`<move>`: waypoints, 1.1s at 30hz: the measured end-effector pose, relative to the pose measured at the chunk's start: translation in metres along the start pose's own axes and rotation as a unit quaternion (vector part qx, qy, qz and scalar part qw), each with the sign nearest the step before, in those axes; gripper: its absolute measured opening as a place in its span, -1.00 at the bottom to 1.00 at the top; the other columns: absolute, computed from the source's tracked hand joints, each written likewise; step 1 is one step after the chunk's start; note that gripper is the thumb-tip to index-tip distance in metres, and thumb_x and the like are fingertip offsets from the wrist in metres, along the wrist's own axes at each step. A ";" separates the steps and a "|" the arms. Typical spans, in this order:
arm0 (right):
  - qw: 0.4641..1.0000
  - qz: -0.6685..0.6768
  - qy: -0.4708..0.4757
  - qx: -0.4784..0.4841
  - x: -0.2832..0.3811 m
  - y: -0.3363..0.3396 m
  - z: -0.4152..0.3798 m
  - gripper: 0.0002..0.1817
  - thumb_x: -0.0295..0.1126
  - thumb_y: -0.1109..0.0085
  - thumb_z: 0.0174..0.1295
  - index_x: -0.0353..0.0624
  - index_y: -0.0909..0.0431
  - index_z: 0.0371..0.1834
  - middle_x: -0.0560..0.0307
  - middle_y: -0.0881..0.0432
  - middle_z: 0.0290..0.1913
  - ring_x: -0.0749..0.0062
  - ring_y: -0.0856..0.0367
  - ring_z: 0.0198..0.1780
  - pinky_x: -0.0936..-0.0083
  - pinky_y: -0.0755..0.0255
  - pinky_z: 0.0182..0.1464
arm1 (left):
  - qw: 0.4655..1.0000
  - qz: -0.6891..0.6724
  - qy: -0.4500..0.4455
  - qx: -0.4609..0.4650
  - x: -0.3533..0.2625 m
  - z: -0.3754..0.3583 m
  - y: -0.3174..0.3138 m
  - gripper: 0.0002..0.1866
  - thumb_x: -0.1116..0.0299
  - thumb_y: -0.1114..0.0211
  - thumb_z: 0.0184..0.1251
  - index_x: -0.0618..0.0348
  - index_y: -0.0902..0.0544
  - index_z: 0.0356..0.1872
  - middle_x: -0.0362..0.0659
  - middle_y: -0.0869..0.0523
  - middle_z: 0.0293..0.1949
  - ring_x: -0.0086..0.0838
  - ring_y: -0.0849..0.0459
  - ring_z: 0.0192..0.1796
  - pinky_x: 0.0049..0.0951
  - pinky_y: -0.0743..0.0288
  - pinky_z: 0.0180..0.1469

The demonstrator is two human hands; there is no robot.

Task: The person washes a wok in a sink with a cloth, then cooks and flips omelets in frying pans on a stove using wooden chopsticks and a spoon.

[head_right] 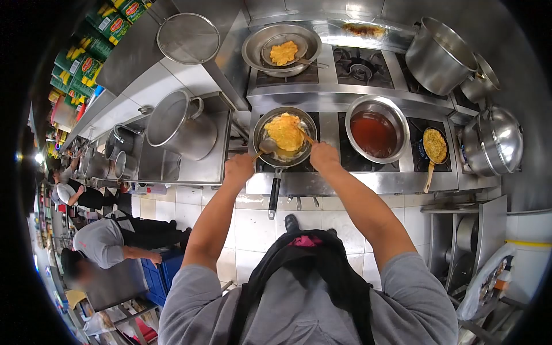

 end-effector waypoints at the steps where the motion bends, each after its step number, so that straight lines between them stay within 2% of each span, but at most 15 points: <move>1: 1.000 0.006 -0.010 0.009 0.000 0.003 -0.002 -0.63 -0.41 0.00 0.23 -0.23 -0.52 0.10 -0.21 -0.65 -0.09 -0.08 -0.69 -0.07 0.13 -0.58 -0.01 | 1.000 0.000 -0.001 0.001 0.000 -0.001 -0.004 -0.76 0.32 -0.11 0.33 0.14 -0.75 -0.27 0.01 -0.77 -0.17 -0.17 -0.78 -0.09 -0.24 -0.65 -0.11; 3: 1.000 0.012 -0.010 0.006 -0.001 0.006 -0.005 -0.63 -0.40 -0.01 0.22 -0.23 -0.53 0.10 -0.21 -0.65 -0.08 -0.08 -0.69 -0.07 0.13 -0.58 -0.01 | 0.999 0.031 -0.023 -0.014 -0.003 -0.005 -0.008 -0.76 0.33 -0.09 0.35 0.11 -0.74 -0.23 0.00 -0.77 -0.20 -0.18 -0.78 -0.11 -0.23 -0.65 -0.12; 6: 1.000 0.009 -0.004 0.011 -0.002 0.007 -0.004 -0.61 -0.38 -0.03 0.21 -0.23 -0.53 0.10 -0.22 -0.65 -0.08 -0.10 -0.68 -0.05 0.13 -0.58 0.00 | 1.000 0.013 -0.006 0.008 -0.003 -0.008 0.002 -0.76 0.33 -0.09 0.36 0.09 -0.74 -0.20 -0.02 -0.78 -0.21 -0.18 -0.78 -0.12 -0.22 -0.65 -0.13; 8: 1.000 0.003 -0.003 0.017 -0.002 0.007 -0.005 -0.61 -0.38 -0.03 0.20 -0.23 -0.52 0.11 -0.23 -0.65 -0.07 -0.10 -0.68 -0.04 0.13 -0.58 0.01 | 1.000 0.015 -0.011 -0.008 0.002 -0.005 -0.002 -0.76 0.32 -0.10 0.36 0.09 -0.74 -0.21 -0.03 -0.78 -0.21 -0.18 -0.78 -0.13 -0.23 -0.65 -0.13; 10: 1.000 0.001 -0.005 0.022 0.001 0.012 -0.010 -0.66 -0.38 0.08 0.30 -0.25 -0.55 0.05 -0.18 -0.66 -0.08 -0.04 -0.69 -0.05 0.18 -0.58 -0.01 | 0.999 0.016 -0.014 -0.024 0.003 -0.005 -0.005 -0.76 0.31 -0.10 0.36 0.09 -0.74 -0.22 -0.04 -0.78 -0.21 -0.19 -0.78 -0.13 -0.23 -0.66 -0.13; 13: 1.000 0.004 -0.013 0.014 0.000 0.007 -0.007 -0.66 -0.38 0.06 0.29 -0.25 -0.55 0.05 -0.19 -0.66 -0.08 -0.04 -0.69 -0.05 0.17 -0.58 -0.01 | 0.999 0.020 -0.042 -0.014 0.005 -0.005 -0.013 -0.79 0.29 -0.19 0.26 0.17 -0.71 -0.24 0.06 -0.76 -0.26 -0.10 -0.77 -0.13 -0.17 -0.65 -0.11; 15: 1.000 0.008 -0.017 0.019 0.000 0.006 -0.007 -0.66 -0.38 0.06 0.28 -0.25 -0.55 0.06 -0.18 -0.66 -0.08 -0.04 -0.69 -0.05 0.17 -0.58 -0.01 | 0.999 -0.036 -0.008 -0.007 0.013 -0.001 -0.015 -0.76 0.23 -0.24 0.25 0.15 -0.71 -0.24 0.05 -0.76 -0.24 -0.09 -0.77 -0.12 -0.15 -0.64 -0.08; 18: 0.999 0.016 -0.024 0.022 0.000 0.017 -0.010 -0.65 -0.38 0.07 0.29 -0.23 -0.54 0.07 -0.18 -0.66 -0.08 -0.04 -0.69 -0.04 0.16 -0.57 0.00 | 0.999 -0.016 -0.016 0.023 0.005 -0.007 -0.018 -0.75 0.21 -0.22 0.29 0.12 -0.71 -0.18 -0.01 -0.77 -0.16 -0.14 -0.77 -0.07 -0.21 -0.66 -0.08; 19: 0.999 0.021 -0.026 0.026 0.000 0.021 -0.011 -0.65 -0.38 0.08 0.29 -0.23 -0.54 0.08 -0.18 -0.66 -0.08 -0.04 -0.69 -0.04 0.15 -0.57 0.00 | 0.999 -0.042 0.008 0.027 0.008 -0.007 -0.016 -0.73 0.17 -0.27 0.25 0.12 -0.71 -0.19 0.02 -0.76 -0.16 -0.12 -0.76 -0.06 -0.19 -0.65 -0.05; 22: 0.999 0.011 -0.035 -0.011 -0.002 0.022 -0.018 -0.64 -0.37 0.08 0.29 -0.22 -0.54 0.09 -0.18 -0.66 -0.07 -0.03 -0.69 -0.03 0.15 -0.57 0.00 | 0.997 -0.068 0.036 0.018 0.023 0.003 -0.025 -0.74 0.20 -0.26 0.25 0.12 -0.71 -0.19 0.03 -0.76 -0.16 -0.12 -0.76 -0.06 -0.19 -0.65 -0.05; 24: 0.999 0.007 -0.037 -0.001 -0.002 0.018 -0.018 -0.64 -0.37 0.08 0.29 -0.21 -0.54 0.10 -0.18 -0.67 -0.07 -0.03 -0.69 -0.03 0.15 -0.57 -0.01 | 0.996 -0.089 0.022 0.011 0.020 0.002 -0.036 -0.75 0.23 -0.24 0.24 0.13 -0.71 -0.17 0.01 -0.76 -0.16 -0.12 -0.76 -0.07 -0.19 -0.64 -0.05; 26: 0.999 0.005 -0.039 0.006 -0.002 0.016 -0.015 -0.63 -0.37 0.08 0.29 -0.21 -0.54 0.10 -0.18 -0.67 -0.06 -0.03 -0.69 -0.04 0.14 -0.58 -0.02 | 0.996 -0.071 0.044 -0.019 0.020 0.006 -0.041 -0.75 0.17 -0.27 0.22 0.03 -0.72 -0.18 0.02 -0.76 -0.23 -0.10 -0.76 -0.10 -0.16 -0.64 -0.07; 29: 0.999 0.008 -0.046 0.008 -0.006 0.009 -0.014 -0.64 -0.37 0.08 0.29 -0.22 -0.54 0.09 -0.18 -0.67 -0.07 -0.03 -0.69 -0.04 0.14 -0.58 -0.01 | 0.996 -0.067 0.047 -0.036 0.027 0.008 -0.037 -0.76 0.22 -0.24 0.22 0.04 -0.70 -0.15 0.02 -0.76 -0.22 -0.10 -0.76 -0.10 -0.15 -0.63 -0.08; 33: 0.999 -0.002 -0.035 0.006 -0.003 0.006 -0.014 -0.66 -0.37 0.08 0.29 -0.22 -0.55 0.05 -0.18 -0.68 -0.09 -0.03 -0.70 -0.05 0.16 -0.58 -0.01 | 0.997 -0.056 0.043 -0.016 0.021 0.012 -0.036 -0.77 0.28 -0.20 0.24 0.07 -0.69 -0.15 0.01 -0.76 -0.21 -0.08 -0.75 -0.09 -0.14 -0.63 -0.08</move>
Point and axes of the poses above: each hand's wrist, its own z-axis towards the middle knuckle, its own y-axis out of the back of the hand, x = y × z, the point moved 1 cm from there along z, towards the middle knuckle
